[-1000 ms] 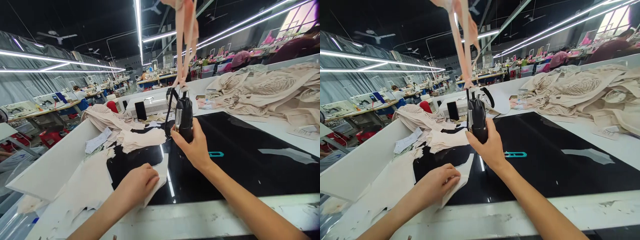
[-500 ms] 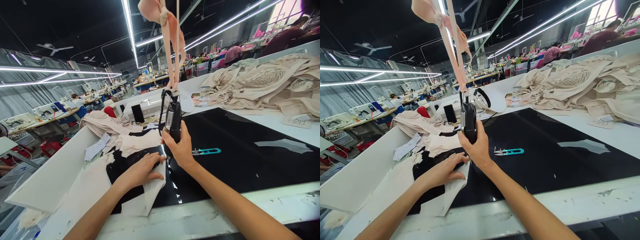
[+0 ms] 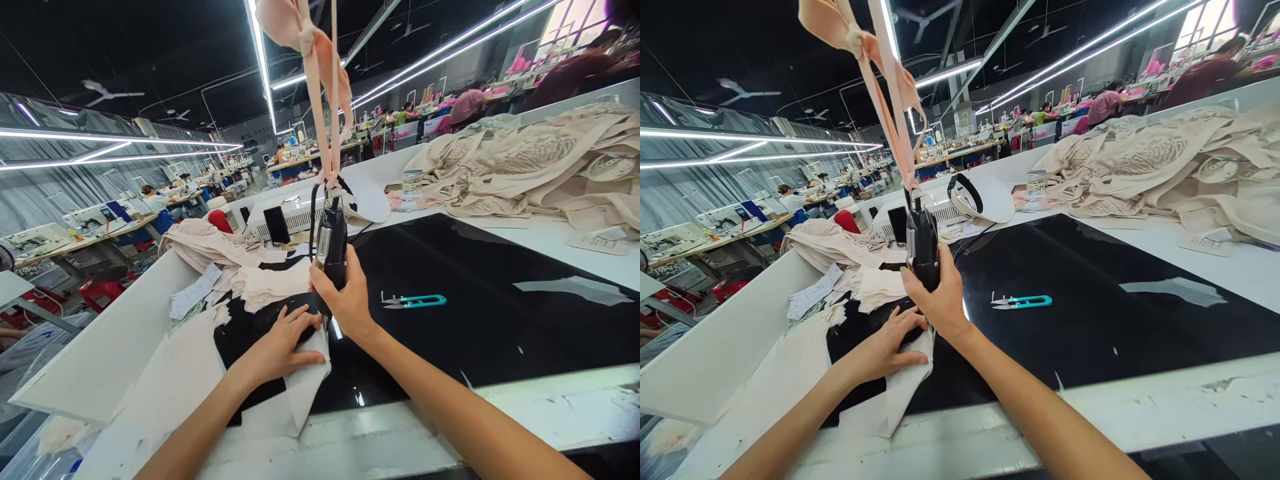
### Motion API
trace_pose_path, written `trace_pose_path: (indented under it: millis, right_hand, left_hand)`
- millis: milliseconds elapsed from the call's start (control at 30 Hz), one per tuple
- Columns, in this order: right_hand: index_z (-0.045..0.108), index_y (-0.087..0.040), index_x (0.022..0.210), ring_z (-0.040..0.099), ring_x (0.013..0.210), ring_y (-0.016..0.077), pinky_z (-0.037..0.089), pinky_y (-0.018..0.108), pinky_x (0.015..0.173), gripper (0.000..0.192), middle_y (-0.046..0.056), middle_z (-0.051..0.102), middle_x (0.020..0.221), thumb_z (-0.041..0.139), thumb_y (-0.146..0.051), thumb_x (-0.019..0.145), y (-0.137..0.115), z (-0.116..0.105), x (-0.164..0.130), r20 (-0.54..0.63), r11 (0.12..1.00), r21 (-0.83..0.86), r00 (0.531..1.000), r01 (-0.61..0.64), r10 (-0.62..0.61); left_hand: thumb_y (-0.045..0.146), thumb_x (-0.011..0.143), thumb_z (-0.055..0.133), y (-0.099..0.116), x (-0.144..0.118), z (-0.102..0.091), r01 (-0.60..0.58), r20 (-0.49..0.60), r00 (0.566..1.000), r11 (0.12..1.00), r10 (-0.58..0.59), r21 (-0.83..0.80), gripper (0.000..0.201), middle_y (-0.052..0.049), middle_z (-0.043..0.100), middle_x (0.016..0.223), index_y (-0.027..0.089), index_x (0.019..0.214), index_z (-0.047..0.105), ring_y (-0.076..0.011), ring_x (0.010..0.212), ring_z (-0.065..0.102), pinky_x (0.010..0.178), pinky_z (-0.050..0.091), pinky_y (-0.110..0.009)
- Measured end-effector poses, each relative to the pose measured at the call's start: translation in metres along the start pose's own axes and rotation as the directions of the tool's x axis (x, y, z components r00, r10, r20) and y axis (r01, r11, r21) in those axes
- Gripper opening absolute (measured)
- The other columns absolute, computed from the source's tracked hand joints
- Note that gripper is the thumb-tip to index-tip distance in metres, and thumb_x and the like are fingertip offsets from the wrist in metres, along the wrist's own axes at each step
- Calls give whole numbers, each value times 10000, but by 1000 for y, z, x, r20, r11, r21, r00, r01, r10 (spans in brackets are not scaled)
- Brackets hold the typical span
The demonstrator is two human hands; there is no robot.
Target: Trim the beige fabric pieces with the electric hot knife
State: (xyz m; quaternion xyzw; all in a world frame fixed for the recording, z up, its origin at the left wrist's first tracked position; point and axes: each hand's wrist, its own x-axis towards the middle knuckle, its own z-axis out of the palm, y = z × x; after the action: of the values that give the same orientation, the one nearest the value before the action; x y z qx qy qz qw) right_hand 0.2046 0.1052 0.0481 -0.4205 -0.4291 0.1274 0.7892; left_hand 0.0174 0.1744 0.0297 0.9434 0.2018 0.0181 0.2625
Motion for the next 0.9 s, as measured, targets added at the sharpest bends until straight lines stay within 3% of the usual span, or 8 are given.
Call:
trace_pose_path:
  millis: [133,333,600,767,900]
  right_hand:
    - [594,-308,1041,645,754,212,585,349,690,349,-28,691,871,861,-493,915,1,3,-3,16,1000,3,1000,-7,7]
    - [597,-307,1040,653,760,212,581,341,685,322,-24,705,875,846,-473,922,1,9,-7,33,1000,25,999,0,-1]
    - [585,-309,1042,651,736,200,590,329,682,333,-44,692,836,860,-454,924,1,18,-13,57,999,47,998,6,-8]
    - [619,-303,1053,650,745,205,586,336,677,339,-33,699,858,875,-497,943,2,10,-6,13,999,34,1000,20,-21]
    - [616,-302,1061,666,791,214,591,352,711,356,-12,722,921,867,-535,962,4,-1,3,-37,999,21,999,28,-27]
  left_hand:
    - [397,1077,941,3,-1,-2,21,-4,1000,999,-21,24,422,-120,748,1617,277,1385,678,-407,1792,471,1514,91,-803]
    - [403,1075,949,6,2,-3,16,29,999,997,-18,75,471,-133,705,1724,288,1477,732,-418,1827,406,1504,87,-823]
    - [317,1040,972,11,1,-7,-8,16,1000,994,6,108,371,-116,715,1708,284,1356,780,-419,1780,476,1495,76,-842]
    - [385,1073,951,9,-2,-7,37,27,999,994,-40,103,328,-108,772,1620,276,1292,734,-420,1787,473,1492,103,-849]
    - [394,1058,964,8,-2,-7,52,48,997,996,-55,75,342,-97,674,1780,292,1279,724,-450,1845,359,1484,85,-868]
